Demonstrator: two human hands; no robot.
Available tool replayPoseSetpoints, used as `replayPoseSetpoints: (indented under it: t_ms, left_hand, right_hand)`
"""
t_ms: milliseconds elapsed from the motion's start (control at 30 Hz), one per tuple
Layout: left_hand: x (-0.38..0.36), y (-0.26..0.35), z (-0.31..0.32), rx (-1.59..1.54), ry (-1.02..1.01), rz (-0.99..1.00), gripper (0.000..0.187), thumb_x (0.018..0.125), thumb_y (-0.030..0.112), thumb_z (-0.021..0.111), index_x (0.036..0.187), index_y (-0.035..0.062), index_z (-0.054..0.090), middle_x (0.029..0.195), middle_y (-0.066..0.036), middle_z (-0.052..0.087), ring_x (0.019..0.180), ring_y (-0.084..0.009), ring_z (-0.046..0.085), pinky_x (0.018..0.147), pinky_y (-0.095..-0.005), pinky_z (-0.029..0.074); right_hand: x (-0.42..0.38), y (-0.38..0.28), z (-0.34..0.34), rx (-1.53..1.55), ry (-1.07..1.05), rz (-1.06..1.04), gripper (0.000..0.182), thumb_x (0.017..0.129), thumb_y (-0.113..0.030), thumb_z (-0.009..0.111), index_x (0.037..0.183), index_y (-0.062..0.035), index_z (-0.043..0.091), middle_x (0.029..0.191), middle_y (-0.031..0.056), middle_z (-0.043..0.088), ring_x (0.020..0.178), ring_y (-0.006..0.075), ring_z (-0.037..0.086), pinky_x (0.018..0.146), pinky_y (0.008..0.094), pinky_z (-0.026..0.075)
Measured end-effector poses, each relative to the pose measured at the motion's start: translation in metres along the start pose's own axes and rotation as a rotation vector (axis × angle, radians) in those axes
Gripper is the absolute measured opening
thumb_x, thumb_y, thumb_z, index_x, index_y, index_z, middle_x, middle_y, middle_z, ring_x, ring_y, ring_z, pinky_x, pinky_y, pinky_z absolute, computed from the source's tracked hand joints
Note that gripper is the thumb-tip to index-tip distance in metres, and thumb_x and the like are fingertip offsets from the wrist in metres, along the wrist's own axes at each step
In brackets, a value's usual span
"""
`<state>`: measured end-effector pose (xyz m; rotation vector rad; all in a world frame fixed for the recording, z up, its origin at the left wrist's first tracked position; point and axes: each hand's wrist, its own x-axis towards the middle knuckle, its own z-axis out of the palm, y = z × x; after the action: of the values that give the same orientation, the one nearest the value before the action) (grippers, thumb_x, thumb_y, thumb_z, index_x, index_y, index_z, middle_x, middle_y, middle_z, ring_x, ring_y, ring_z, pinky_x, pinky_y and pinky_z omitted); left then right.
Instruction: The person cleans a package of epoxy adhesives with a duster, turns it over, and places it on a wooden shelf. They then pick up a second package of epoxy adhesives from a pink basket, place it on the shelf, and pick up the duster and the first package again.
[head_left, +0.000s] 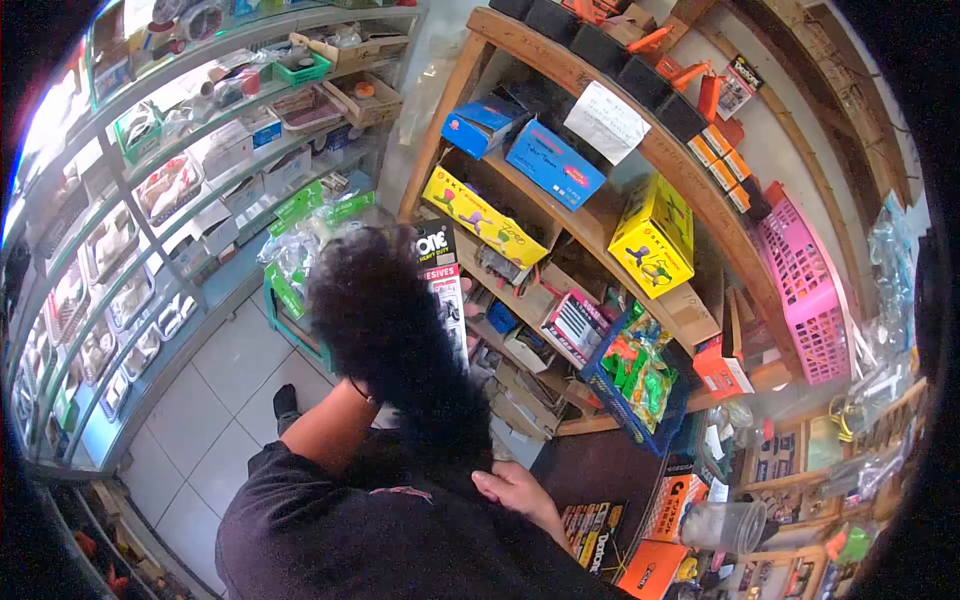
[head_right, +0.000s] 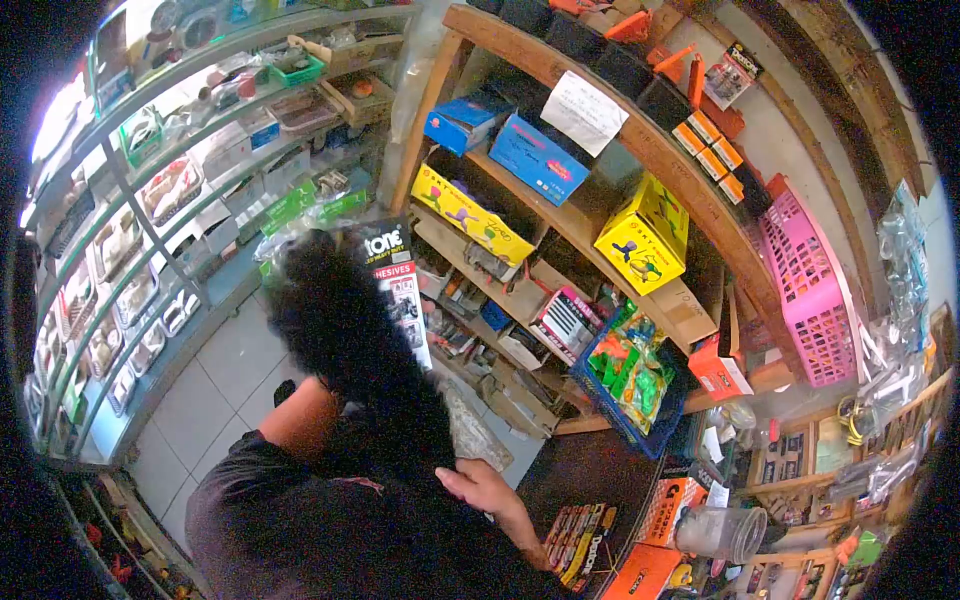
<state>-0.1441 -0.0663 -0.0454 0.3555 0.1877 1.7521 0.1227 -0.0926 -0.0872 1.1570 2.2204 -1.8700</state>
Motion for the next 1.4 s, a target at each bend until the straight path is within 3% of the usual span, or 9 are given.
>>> replayPoseSetpoints:
  t_ms: [267, 300, 467, 533, 733, 833, 933, 967, 1400]
  left_hand:
    - [-0.008, -0.012, -0.08, -0.149, -0.078, 0.087, 0.049, 0.089, 0.045, 0.036, 0.113, 0.0036, 0.05, 0.1, -0.011, 0.059, 0.086, -0.0204, 0.06, 0.076, -0.0345, 0.05]
    - [-0.008, -0.009, -0.009, 0.197, 0.499, 0.291, 0.046, 0.089, 0.045, 0.037, 0.105, 0.0051, 0.054, 0.09, -0.007, 0.061, 0.076, -0.0176, 0.062, 0.067, -0.0297, 0.052]
    - [-0.011, -0.007, -0.06, 0.393, 0.52, 0.228, 0.048, 0.089, 0.045, 0.039, 0.108, 0.0043, 0.053, 0.097, -0.01, 0.06, 0.083, -0.0182, 0.06, 0.073, -0.0311, 0.05]
    - [-0.003, -0.006, -0.072, -0.241, -0.282, 0.047, 0.054, 0.088, 0.045, 0.04, 0.119, 0.0017, 0.045, 0.107, -0.014, 0.056, 0.089, -0.0235, 0.059, 0.078, -0.038, 0.048]
    - [0.005, -0.023, -0.039, -0.048, -0.205, -0.165, 0.058, 0.087, 0.043, 0.04, 0.127, 0.002, 0.032, 0.119, -0.014, 0.047, 0.1, -0.0339, 0.052, 0.086, -0.0464, 0.044]
    - [0.003, -0.024, -0.055, 0.246, 0.349, 0.305, 0.052, 0.087, 0.048, 0.037, 0.118, 0.0065, 0.045, 0.106, -0.01, 0.056, 0.085, -0.0222, 0.059, 0.077, -0.0355, 0.048]
    - [-0.006, -0.021, -0.048, 0.435, 0.491, 0.293, 0.048, 0.086, 0.05, 0.041, 0.107, 0.0079, 0.053, 0.094, -0.007, 0.06, 0.077, -0.0162, 0.06, 0.071, -0.0309, 0.049]
    - [-0.007, -0.017, -0.054, 0.04, 0.199, 0.098, 0.045, 0.085, 0.049, 0.044, 0.101, 0.008, 0.055, 0.086, -0.005, 0.061, 0.072, -0.0151, 0.06, 0.064, -0.0295, 0.05]
    - [-0.002, -0.011, -0.047, 0.006, 0.268, 0.137, 0.049, 0.087, 0.049, 0.039, 0.108, 0.0066, 0.053, 0.091, -0.008, 0.062, 0.077, -0.0193, 0.061, 0.068, -0.03, 0.051]
  right_hand:
    - [0.003, -0.002, 0.003, 0.436, 0.012, 0.115, 0.041, 0.089, -0.03, 0.047, 0.055, -0.0072, 0.043, 0.049, -0.0014, 0.043, 0.043, 0.0071, 0.038, 0.04, 0.0239, 0.031]
    - [0.004, 0.005, 0.004, 0.319, 0.022, 0.096, 0.04, 0.089, -0.03, 0.047, 0.057, -0.0072, 0.043, 0.05, -0.0014, 0.043, 0.043, 0.0072, 0.038, 0.04, 0.0239, 0.031]
    - [0.006, 0.013, 0.005, 0.35, 0.043, 0.092, 0.04, 0.088, -0.032, 0.049, 0.058, -0.0057, 0.046, 0.051, -0.0008, 0.045, 0.044, 0.0078, 0.04, 0.041, 0.0246, 0.032]
    - [0.004, 0.016, 0.005, 0.435, 0.052, 0.11, 0.041, 0.088, -0.033, 0.049, 0.058, -0.0049, 0.047, 0.051, -0.0003, 0.046, 0.044, 0.0082, 0.041, 0.042, 0.0253, 0.033]
    - [0.002, 0.028, 0.006, -0.043, 0.042, -0.018, 0.04, 0.087, -0.033, 0.051, 0.059, -0.0042, 0.049, 0.051, 0.0002, 0.046, 0.045, 0.0097, 0.042, 0.043, 0.0279, 0.035]
    - [-0.002, 0.011, 0.009, 0.321, 0.084, 0.084, 0.038, 0.088, -0.03, 0.049, 0.06, -0.0054, 0.047, 0.05, -0.0006, 0.044, 0.044, 0.0079, 0.04, 0.041, 0.025, 0.033]
    - [-0.003, 0.02, 0.009, 0.49, 0.074, 0.083, 0.036, 0.09, -0.029, 0.047, 0.061, -0.0069, 0.045, 0.051, -0.0013, 0.043, 0.042, 0.0071, 0.038, 0.039, 0.0232, 0.031]
    - [-0.003, 0.022, 0.008, 0.481, 0.074, 0.077, 0.036, 0.09, -0.029, 0.047, 0.061, -0.0069, 0.045, 0.051, -0.0013, 0.043, 0.042, 0.0071, 0.038, 0.039, 0.0232, 0.031]
    - [0.016, 0.022, 0.01, 0.432, 0.033, 0.069, 0.036, 0.091, -0.029, 0.045, 0.062, -0.0074, 0.044, 0.051, -0.0015, 0.042, 0.043, 0.0077, 0.038, 0.04, 0.0235, 0.031]
